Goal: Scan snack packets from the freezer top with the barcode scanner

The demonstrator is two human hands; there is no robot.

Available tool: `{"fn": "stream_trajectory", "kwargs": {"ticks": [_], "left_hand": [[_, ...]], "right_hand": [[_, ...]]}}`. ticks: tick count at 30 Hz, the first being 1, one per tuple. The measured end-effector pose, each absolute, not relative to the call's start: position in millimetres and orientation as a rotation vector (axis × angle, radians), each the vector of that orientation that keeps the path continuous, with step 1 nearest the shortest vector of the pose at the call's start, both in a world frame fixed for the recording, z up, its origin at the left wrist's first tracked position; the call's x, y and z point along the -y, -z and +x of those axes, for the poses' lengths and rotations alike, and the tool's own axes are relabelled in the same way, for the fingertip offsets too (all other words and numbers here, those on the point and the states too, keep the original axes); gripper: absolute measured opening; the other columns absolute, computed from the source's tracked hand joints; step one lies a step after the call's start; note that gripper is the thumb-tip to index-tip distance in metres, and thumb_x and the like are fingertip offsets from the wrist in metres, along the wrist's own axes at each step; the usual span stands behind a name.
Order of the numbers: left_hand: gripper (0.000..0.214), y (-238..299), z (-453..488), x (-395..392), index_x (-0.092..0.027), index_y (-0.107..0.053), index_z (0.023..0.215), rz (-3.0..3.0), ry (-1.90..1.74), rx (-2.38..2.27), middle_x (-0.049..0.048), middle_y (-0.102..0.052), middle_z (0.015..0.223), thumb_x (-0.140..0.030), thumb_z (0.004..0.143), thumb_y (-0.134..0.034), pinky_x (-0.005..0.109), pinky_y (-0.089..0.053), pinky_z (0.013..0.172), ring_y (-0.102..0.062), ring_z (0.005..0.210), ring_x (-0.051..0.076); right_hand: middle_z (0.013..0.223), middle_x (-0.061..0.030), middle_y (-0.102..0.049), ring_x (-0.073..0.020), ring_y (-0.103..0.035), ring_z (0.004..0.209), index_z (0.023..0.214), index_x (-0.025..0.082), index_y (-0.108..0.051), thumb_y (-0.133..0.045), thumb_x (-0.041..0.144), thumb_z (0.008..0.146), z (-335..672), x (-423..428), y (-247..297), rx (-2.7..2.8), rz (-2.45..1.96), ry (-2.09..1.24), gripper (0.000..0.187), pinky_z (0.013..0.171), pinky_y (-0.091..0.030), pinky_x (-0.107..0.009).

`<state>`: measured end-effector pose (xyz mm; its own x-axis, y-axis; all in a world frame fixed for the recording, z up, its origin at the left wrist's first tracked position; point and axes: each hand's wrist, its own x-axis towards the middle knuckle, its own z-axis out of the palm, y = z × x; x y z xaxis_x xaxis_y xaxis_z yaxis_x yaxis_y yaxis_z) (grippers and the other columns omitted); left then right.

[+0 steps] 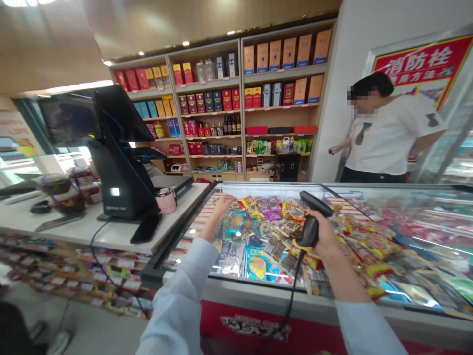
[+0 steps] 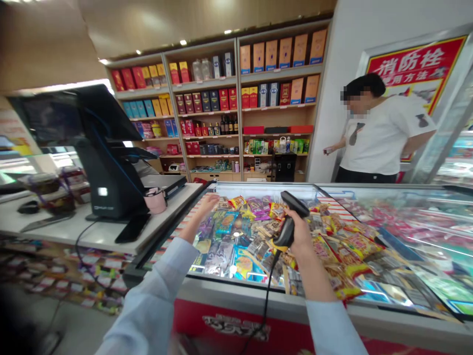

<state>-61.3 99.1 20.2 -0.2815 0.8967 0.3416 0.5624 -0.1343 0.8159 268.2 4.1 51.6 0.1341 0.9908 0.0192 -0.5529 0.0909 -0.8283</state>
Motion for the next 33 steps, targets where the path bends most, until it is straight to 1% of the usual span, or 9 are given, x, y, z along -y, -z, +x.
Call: {"fn": "stream_trajectory", "kwargs": {"ticks": [6, 10, 14, 18, 21, 23, 26, 28, 33], "left_hand": [[0.021, 27.9, -118.2, -92.3, -0.014, -0.065, 0.097, 1.538, -1.436, -1.914, 0.0126, -0.070, 0.107, -0.017, 0.078, -0.057, 0.038, -0.047, 0.095, -0.064, 0.104, 0.023], [0.027, 48.7, -129.4, -100.0, -0.015, -0.064, 0.103, 1.571, -1.409, -1.916, 0.0113, -0.069, 0.109, -0.016, 0.077, -0.059, 0.039, -0.047, 0.096, -0.063, 0.107, 0.024], [0.033, 54.9, -127.6, -116.1, -0.017, -0.061, 0.113, 1.674, -1.368, -1.873, 0.0116, -0.066, 0.120, -0.017, 0.081, -0.056, 0.039, -0.043, 0.101, -0.059, 0.115, 0.022], [0.044, 56.8, -123.5, -126.9, -0.018, -0.056, 0.123, 1.832, -1.306, -1.817, 0.0119, -0.057, 0.135, -0.013, 0.080, -0.054, 0.041, -0.036, 0.109, -0.050, 0.127, 0.021], [0.057, 60.1, -121.4, -130.7, -0.021, -0.055, 0.128, 2.025, -1.189, -1.744, 0.0075, -0.047, 0.146, -0.002, 0.075, -0.050, 0.038, -0.028, 0.116, -0.039, 0.137, 0.018], [0.063, 62.7, -119.6, -133.5, -0.022, -0.053, 0.131, 2.195, -1.055, -1.722, 0.0057, -0.045, 0.147, 0.002, 0.073, -0.044, 0.037, -0.024, 0.118, -0.035, 0.140, 0.016], [0.061, 65.2, -115.5, -139.6, -0.020, -0.051, 0.134, 2.351, -0.895, -1.747, 0.0066, -0.048, 0.145, 0.001, 0.078, -0.039, 0.037, -0.022, 0.119, -0.037, 0.139, 0.015], [0.054, 65.2, -112.4, -143.7, -0.020, -0.054, 0.131, 2.303, -0.895, -1.760, 0.0074, -0.050, 0.143, -0.003, 0.081, -0.039, 0.036, -0.022, 0.119, -0.039, 0.137, 0.015], [0.048, 60.5, -110.2, -142.9, -0.022, -0.058, 0.127, 2.099, -0.944, -1.786, 0.0057, -0.056, 0.138, -0.009, 0.083, -0.041, 0.035, -0.031, 0.113, -0.050, 0.128, 0.017]], "right_hand": [[0.045, 0.0029, -0.053, -0.0100, -0.048, 0.035, 0.065, 0.017, -0.058, -0.067, 0.031, 0.067, 174.0, -26.5, -11.6, 0.850, -0.785, -1.577, 0.016, 0.035, -0.040, -0.020], [0.049, 0.0030, -0.056, -0.0088, -0.048, 0.035, 0.063, 0.017, -0.058, -0.066, 0.027, 0.067, 133.1, -40.9, 13.1, 0.818, -0.805, -1.684, 0.014, 0.034, -0.040, -0.019], [0.049, 0.0034, -0.056, -0.0083, -0.047, 0.034, 0.062, 0.017, -0.058, -0.065, 0.027, 0.068, 111.1, -48.0, 37.5, 0.768, -0.836, -1.781, 0.014, 0.034, -0.041, -0.019], [0.050, 0.0026, -0.057, -0.0086, -0.049, 0.035, 0.065, 0.016, -0.059, -0.067, 0.032, 0.067, 104.6, -50.9, 54.0, 0.780, -0.873, -1.820, 0.017, 0.034, -0.042, -0.019], [0.051, 0.0026, -0.057, -0.0091, -0.049, 0.035, 0.065, 0.017, -0.060, -0.067, 0.033, 0.067, 104.2, -52.6, 56.0, 0.806, -0.883, -1.819, 0.018, 0.033, -0.041, -0.020], [0.051, 0.0027, -0.057, -0.0092, -0.049, 0.035, 0.065, 0.017, -0.059, -0.067, 0.034, 0.067, 104.2, -53.4, 55.2, 0.824, -0.895, -1.817, 0.019, 0.033, -0.041, -0.020], [0.049, 0.0029, -0.055, -0.0092, -0.049, 0.035, 0.064, 0.018, -0.059, -0.068, 0.035, 0.068, 103.9, -54.0, 55.0, 0.838, -0.904, -1.819, 0.019, 0.034, -0.041, -0.020], [0.049, 0.0028, -0.055, -0.0094, -0.049, 0.035, 0.065, 0.018, -0.058, -0.068, 0.035, 0.068, 103.5, -54.2, 56.1, 0.841, -0.903, -1.816, 0.020, 0.034, -0.041, -0.020], [0.052, 0.0025, -0.057, -0.0098, -0.049, 0.035, 0.064, 0.018, -0.059, -0.068, 0.035, 0.067, 102.6, -55.0, 59.7, 0.820, -0.898, -1.774, 0.019, 0.034, -0.041, -0.021]]}}
